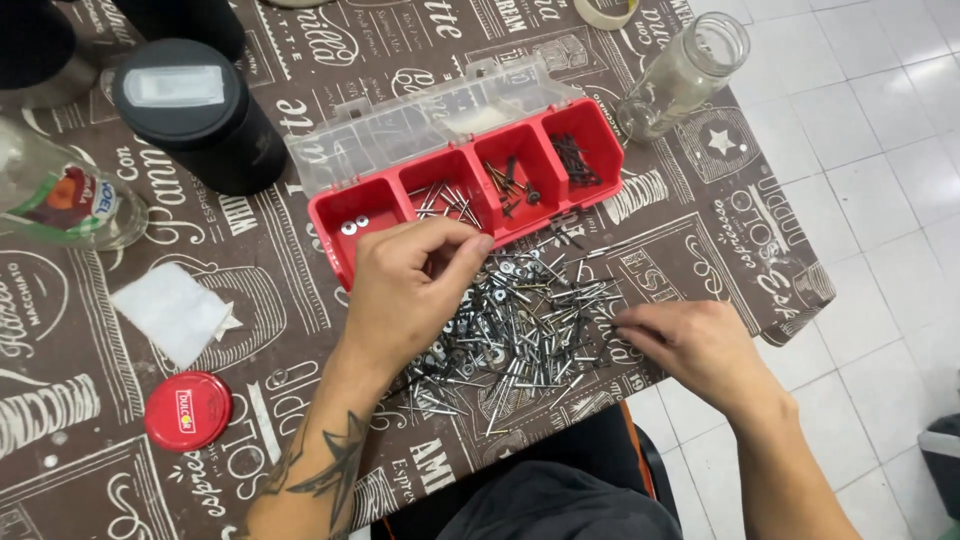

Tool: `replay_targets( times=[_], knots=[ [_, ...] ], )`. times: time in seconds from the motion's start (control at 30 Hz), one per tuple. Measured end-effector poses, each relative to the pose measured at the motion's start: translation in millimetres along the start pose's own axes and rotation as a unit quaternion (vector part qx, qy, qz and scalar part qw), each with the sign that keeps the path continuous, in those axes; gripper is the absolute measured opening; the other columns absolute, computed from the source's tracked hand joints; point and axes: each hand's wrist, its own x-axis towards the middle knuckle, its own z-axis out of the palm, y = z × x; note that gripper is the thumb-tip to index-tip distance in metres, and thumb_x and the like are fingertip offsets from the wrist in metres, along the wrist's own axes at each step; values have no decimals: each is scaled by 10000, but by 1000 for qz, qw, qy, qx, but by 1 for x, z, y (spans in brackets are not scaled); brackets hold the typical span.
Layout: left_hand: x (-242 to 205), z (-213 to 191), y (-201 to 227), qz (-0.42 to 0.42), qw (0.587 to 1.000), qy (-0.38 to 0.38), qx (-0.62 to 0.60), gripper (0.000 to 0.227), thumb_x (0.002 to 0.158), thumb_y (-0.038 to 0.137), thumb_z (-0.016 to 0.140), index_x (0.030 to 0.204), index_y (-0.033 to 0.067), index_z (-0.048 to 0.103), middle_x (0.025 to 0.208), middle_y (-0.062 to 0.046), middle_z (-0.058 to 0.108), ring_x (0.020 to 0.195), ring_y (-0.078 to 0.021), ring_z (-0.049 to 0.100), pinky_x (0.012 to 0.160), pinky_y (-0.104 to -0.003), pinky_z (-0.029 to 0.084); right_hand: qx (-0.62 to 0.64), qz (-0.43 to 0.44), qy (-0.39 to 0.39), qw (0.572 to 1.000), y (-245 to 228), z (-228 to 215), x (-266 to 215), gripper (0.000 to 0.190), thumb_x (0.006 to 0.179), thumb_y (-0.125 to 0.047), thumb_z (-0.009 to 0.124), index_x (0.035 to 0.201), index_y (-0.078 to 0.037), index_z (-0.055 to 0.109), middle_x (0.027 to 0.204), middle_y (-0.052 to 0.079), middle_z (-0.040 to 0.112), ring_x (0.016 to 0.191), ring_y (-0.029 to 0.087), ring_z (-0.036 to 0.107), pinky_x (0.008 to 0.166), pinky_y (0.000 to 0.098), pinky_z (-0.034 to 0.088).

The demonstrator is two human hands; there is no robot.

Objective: The person sorts a pile of screws and washers on a table into compartments of a red plastic organizer. They pick up individual items by hand and place them into separate sections based on type.

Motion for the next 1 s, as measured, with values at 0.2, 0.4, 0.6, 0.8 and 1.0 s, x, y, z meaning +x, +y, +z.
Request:
replay_targets(
  times=[0.2,0.4,0.6,0.8,1.0],
  knots=[
    [2,5,11,-30,998,-62,9,126,933,94,681,851,51,767,722,-38,749,527,-76,574,443,-191,438,-52,-129,2,990,30,18,-5,111,938,-278,636,932,-201,715,659,-49,745,551,148,710,539,365,573],
    [1,5,4,-62,995,-78,13,125,943,121,679,871,67,765,716,-35,743,515,-70,556,426,-173,417,-30,-111,0,993,41,21,-8,214,896,-403,673,1031,-255,749,909,-82,825,758,167,787,651,365,598],
    [1,3,10,-3,1000,-24,2,123,929,77,689,825,55,752,693,-32,728,536,-84,589,444,-189,452,-26,-115,-34,992,36,33,-9,180,883,-420,711,860,-243,686,641,-67,729,564,152,696,555,349,551],
    [-1,-2,6,6,1000,22,4,116,935,83,688,835,64,746,665,-21,708,516,-73,561,436,-200,433,30,-99,-29,994,36,25,-3,117,820,-359,707,758,-264,680,463,-85,584,422,134,518,519,301,448],
    [-1,-2,2,8,995,-29,-92,95,892,166,698,915,82,737,690,-121,701,574,-230,631,535,-343,506,122,-233,77,962,-6,12,61,64,829,-253,773,864,-200,779,457,-18,647,427,210,620,481,318,536]
  ],
)
